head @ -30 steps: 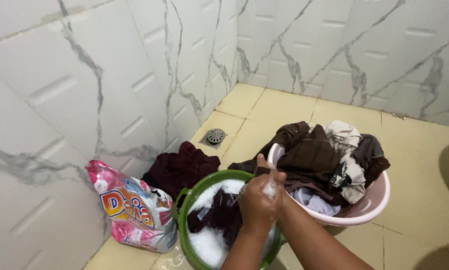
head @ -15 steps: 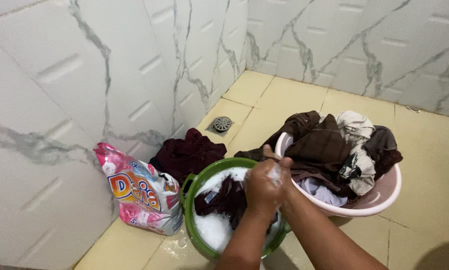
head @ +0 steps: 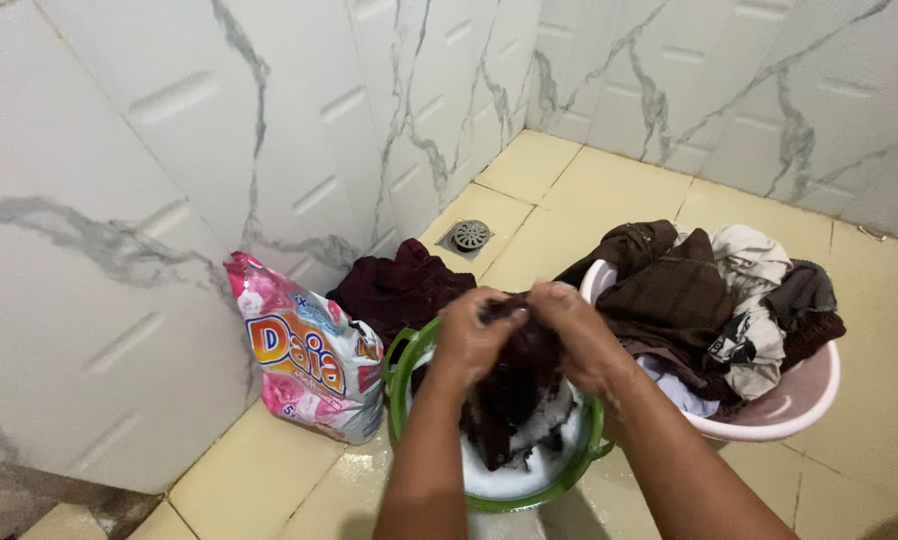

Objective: The person washes dark clothing by hand in a bucket of soapy water, scrubbing the fabric against itself and wringing it out.

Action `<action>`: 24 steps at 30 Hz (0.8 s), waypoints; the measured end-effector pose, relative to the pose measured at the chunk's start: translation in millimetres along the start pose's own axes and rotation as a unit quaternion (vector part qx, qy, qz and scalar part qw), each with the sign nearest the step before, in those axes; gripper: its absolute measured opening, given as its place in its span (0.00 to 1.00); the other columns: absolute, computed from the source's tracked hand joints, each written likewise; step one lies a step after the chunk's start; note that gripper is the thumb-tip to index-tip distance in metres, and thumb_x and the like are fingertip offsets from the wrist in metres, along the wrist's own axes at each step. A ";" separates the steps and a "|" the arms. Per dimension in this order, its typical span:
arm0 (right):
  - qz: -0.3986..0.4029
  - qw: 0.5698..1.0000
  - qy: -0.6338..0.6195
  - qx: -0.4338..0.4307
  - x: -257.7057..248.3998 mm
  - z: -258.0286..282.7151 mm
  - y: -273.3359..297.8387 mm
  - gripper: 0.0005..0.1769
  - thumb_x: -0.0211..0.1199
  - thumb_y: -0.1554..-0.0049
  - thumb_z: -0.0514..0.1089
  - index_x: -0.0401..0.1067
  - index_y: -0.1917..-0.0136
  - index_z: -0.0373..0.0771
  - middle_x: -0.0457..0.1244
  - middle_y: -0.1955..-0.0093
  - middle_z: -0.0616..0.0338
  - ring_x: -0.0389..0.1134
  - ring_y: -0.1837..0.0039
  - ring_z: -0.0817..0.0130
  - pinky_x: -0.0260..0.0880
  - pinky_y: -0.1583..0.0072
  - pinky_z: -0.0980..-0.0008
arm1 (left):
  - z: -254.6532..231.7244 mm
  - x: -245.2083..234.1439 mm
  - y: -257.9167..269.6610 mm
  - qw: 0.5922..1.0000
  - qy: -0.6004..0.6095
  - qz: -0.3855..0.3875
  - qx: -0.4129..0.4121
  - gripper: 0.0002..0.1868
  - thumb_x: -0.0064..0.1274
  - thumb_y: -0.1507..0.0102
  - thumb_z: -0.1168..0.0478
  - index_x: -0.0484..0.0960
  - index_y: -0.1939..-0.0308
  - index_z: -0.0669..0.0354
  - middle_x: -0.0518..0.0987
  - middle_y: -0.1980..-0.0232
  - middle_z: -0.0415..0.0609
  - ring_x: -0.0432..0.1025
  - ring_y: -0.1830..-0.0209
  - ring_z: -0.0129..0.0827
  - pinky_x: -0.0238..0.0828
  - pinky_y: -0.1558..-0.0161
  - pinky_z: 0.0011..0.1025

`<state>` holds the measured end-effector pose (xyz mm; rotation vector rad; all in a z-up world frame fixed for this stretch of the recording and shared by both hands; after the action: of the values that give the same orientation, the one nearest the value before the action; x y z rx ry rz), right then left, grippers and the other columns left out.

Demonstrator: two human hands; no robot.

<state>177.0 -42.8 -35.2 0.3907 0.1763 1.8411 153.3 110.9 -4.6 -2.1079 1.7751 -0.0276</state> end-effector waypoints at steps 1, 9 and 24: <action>0.015 0.995 0.101 0.002 -2.3 -2.3 0.6 0.28 0.71 0.56 0.42 0.64 0.43 0.44 0.68 0.48 0.57 0.70 0.46 0.65 0.70 0.41 0.60 | 12.8 -7.1 -1.4 0.997 -0.006 -0.024 -0.073 0.18 0.66 0.45 0.54 0.85 0.56 0.61 0.88 0.57 0.51 0.79 0.58 0.31 0.77 0.51 0.32; 0.082 0.996 0.035 0.004 -27.4 -71.4 -10.2 0.16 0.66 0.44 0.47 0.73 0.48 0.33 0.70 0.55 0.46 0.71 0.56 0.58 0.74 0.48 0.58 | 27.4 -50.5 8.0 0.945 0.213 -0.236 -0.075 0.10 0.57 0.37 0.64 0.79 0.53 0.61 0.86 0.52 0.48 0.76 0.52 0.33 0.71 0.47 0.33; -0.016 0.969 -0.201 0.141 22.0 -110.7 -1.2 0.14 0.61 0.39 0.49 0.73 0.50 0.35 0.70 0.57 0.50 0.71 0.57 0.62 0.73 0.46 0.53 | 9.4 21.6 21.5 0.967 -0.108 -0.126 -0.195 0.22 0.53 0.34 0.46 0.81 0.72 0.60 0.81 0.74 0.54 0.76 0.75 0.45 0.74 0.68 0.43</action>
<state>133.3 -13.0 -135.0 0.9432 0.1641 1.6689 139.7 90.2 -24.7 -2.4851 1.4661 0.5027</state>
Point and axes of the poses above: each hand's wrist, its own y-axis away from the middle knuckle, its own x-axis out of the palm, z = x × y, the point moved 8 cm from there along -y, towards the middle knuckle
